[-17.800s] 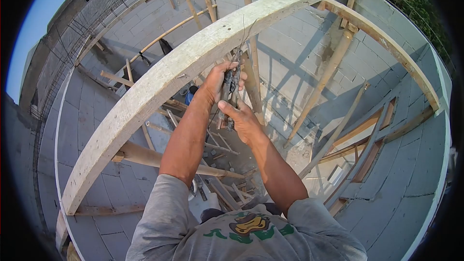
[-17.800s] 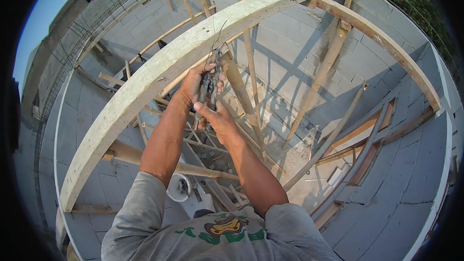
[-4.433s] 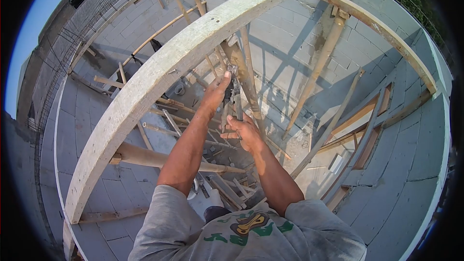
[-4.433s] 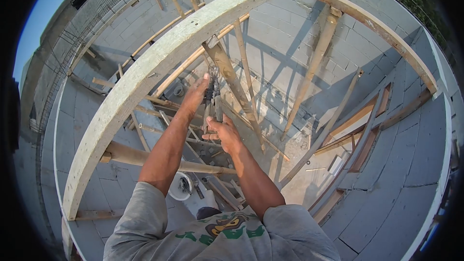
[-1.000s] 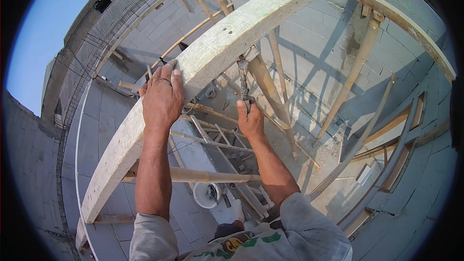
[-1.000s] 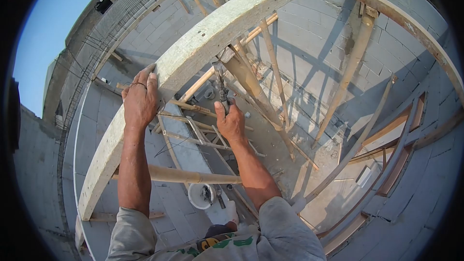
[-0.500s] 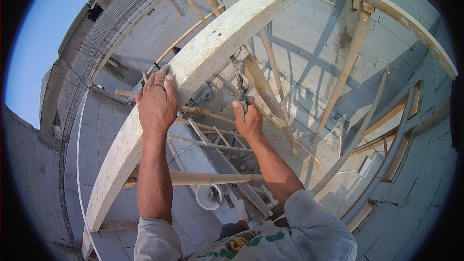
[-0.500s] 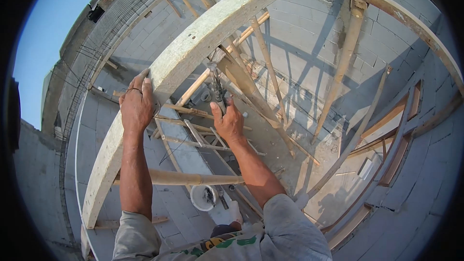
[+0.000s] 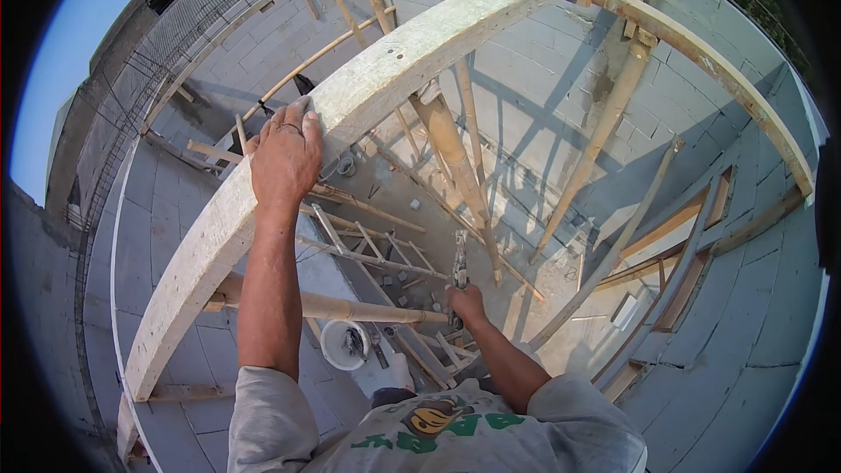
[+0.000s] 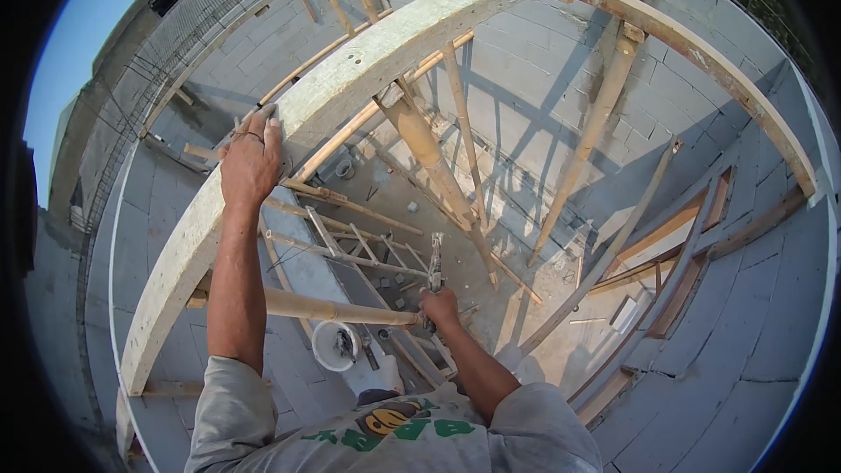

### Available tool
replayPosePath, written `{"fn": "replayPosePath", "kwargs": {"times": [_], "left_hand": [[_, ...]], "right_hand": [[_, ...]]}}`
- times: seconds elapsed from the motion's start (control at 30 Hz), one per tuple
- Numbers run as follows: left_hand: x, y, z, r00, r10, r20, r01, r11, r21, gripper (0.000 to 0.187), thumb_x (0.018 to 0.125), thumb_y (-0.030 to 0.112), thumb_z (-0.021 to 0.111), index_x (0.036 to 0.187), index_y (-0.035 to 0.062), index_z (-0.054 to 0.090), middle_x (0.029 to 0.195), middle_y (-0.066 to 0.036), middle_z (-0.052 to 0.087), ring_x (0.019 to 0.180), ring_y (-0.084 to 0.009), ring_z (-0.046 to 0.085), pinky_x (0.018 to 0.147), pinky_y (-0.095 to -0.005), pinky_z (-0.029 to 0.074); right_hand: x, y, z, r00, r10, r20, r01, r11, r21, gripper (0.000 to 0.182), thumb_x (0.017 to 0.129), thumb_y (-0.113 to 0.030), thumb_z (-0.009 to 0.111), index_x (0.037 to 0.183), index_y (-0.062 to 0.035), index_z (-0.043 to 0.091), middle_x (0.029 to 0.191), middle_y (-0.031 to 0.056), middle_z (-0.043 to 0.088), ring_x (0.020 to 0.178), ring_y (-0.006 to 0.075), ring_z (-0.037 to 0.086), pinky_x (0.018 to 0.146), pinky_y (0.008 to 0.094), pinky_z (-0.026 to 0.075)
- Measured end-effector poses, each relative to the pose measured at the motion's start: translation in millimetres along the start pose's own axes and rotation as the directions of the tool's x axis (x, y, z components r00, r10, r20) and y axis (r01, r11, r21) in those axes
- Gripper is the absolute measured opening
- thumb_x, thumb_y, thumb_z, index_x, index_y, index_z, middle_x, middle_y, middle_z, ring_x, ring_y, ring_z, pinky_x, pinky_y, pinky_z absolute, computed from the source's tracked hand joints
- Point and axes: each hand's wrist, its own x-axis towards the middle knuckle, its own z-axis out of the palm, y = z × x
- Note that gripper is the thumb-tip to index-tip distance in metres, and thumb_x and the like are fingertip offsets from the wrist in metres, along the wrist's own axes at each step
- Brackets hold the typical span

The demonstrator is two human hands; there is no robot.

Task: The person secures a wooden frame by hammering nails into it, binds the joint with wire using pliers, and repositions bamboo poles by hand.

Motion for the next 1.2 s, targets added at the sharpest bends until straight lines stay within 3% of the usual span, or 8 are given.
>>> {"fn": "replayPosePath", "kwargs": {"times": [0.17, 0.23, 0.27, 0.63, 0.7, 0.73, 0.77, 1.2], "left_hand": [[0, -2, 1, 0.999, -0.004, -0.032, 0.004, 1.000, -0.019, 0.044, 0.095, 0.037, 0.037, 0.129, 0.0133, 0.053, 0.131, -0.016, 0.052, 0.125, -0.0303, 0.046, 0.105, -0.0457, 0.028], [-1, -2, -2, 0.999, -0.004, -0.040, 0.002, 0.999, -0.043, 0.045, 0.094, 0.036, 0.037, 0.128, 0.0121, 0.053, 0.130, -0.016, 0.053, 0.124, -0.0305, 0.046, 0.105, -0.0457, 0.028], [-1, -2, -1, 0.999, -0.007, -0.043, 0.005, 0.999, -0.050, 0.045, 0.094, 0.036, 0.037, 0.128, 0.0118, 0.053, 0.130, -0.016, 0.053, 0.124, -0.0305, 0.046, 0.105, -0.0459, 0.028], [-1, -5, 6, 0.991, 0.040, -0.124, -0.046, 0.998, -0.046, 0.044, 0.093, 0.034, 0.040, 0.124, 0.0088, 0.056, 0.121, -0.015, 0.057, 0.113, -0.0299, 0.052, 0.098, -0.0457, 0.033], [-1, -8, 9, 0.983, 0.065, -0.169, -0.080, 0.993, -0.082, 0.043, 0.091, 0.034, 0.041, 0.120, 0.0078, 0.058, 0.114, -0.014, 0.060, 0.108, -0.0294, 0.054, 0.094, -0.0458, 0.036], [-1, -8, 10, 0.983, 0.053, -0.176, -0.067, 0.995, -0.073, 0.043, 0.091, 0.034, 0.041, 0.118, 0.0072, 0.059, 0.111, -0.016, 0.060, 0.107, -0.0307, 0.055, 0.093, -0.0456, 0.036], [-2, -5, 2, 0.997, 0.009, -0.080, -0.012, 0.999, -0.041, 0.041, 0.092, 0.033, 0.041, 0.121, 0.0087, 0.058, 0.118, -0.015, 0.059, 0.112, -0.0293, 0.053, 0.097, -0.0449, 0.036], [1, -8, 16, 0.993, 0.079, -0.091, -0.097, 0.973, -0.209, 0.045, 0.090, 0.031, 0.040, 0.117, -0.0014, 0.058, 0.123, -0.030, 0.051, 0.117, -0.0448, 0.045, 0.101, -0.0523, 0.027]], "right_hand": [[-35, 126, -20, 0.959, 0.240, 0.147, -0.152, 0.881, -0.448, 0.027, 0.073, -0.023, 0.062, 0.081, 0.0016, 0.068, 0.083, 0.0240, 0.066, 0.082, 0.0373, 0.066, 0.073, 0.0435, 0.051], [-62, 115, -34, 0.908, 0.088, 0.409, 0.282, 0.594, -0.754, 0.028, 0.074, -0.024, 0.063, 0.083, 0.0012, 0.068, 0.074, 0.0204, 0.066, 0.076, 0.0344, 0.067, 0.073, 0.0411, 0.052], [-74, 107, -40, 0.835, 0.072, 0.545, 0.485, 0.371, -0.792, 0.028, 0.074, -0.025, 0.064, 0.084, 0.0010, 0.068, 0.069, 0.0186, 0.066, 0.073, 0.0329, 0.067, 0.074, 0.0399, 0.052], [-35, 89, -93, 0.870, 0.067, 0.488, 0.473, 0.165, -0.865, 0.022, 0.070, -0.021, 0.064, 0.087, -0.0074, 0.069, 0.079, 0.0237, 0.065, 0.083, 0.0356, 0.066, 0.076, 0.0445, 0.053], [-20, 94, -109, 0.917, 0.055, 0.394, 0.324, 0.470, -0.821, 0.021, 0.070, -0.016, 0.067, 0.083, -0.0004, 0.066, 0.073, 0.0215, 0.065, 0.064, 0.0335, 0.067, 0.061, 0.0424, 0.055], [-38, 54, -98, 0.946, 0.323, 0.019, -0.278, 0.841, -0.464, 0.022, 0.075, -0.013, 0.064, 0.084, 0.0067, 0.061, 0.068, 0.0202, 0.063, 0.053, 0.0300, 0.065, 0.049, 0.0405, 0.052], [-34, 54, -101, 0.953, 0.302, 0.025, -0.274, 0.894, -0.355, 0.025, 0.079, -0.013, 0.061, 0.086, 0.0100, 0.057, 0.064, 0.0181, 0.061, 0.049, 0.0276, 0.062, 0.043, 0.0389, 0.050], [-102, 49, -57, 0.949, 0.300, -0.100, -0.308, 0.948, -0.077, 0.009, 0.077, -0.003, 0.055, 0.082, 0.0026, 0.051, 0.065, 0.0138, 0.057, 0.049, 0.0245, 0.058, 0.043, 0.0367, 0.050]]}}
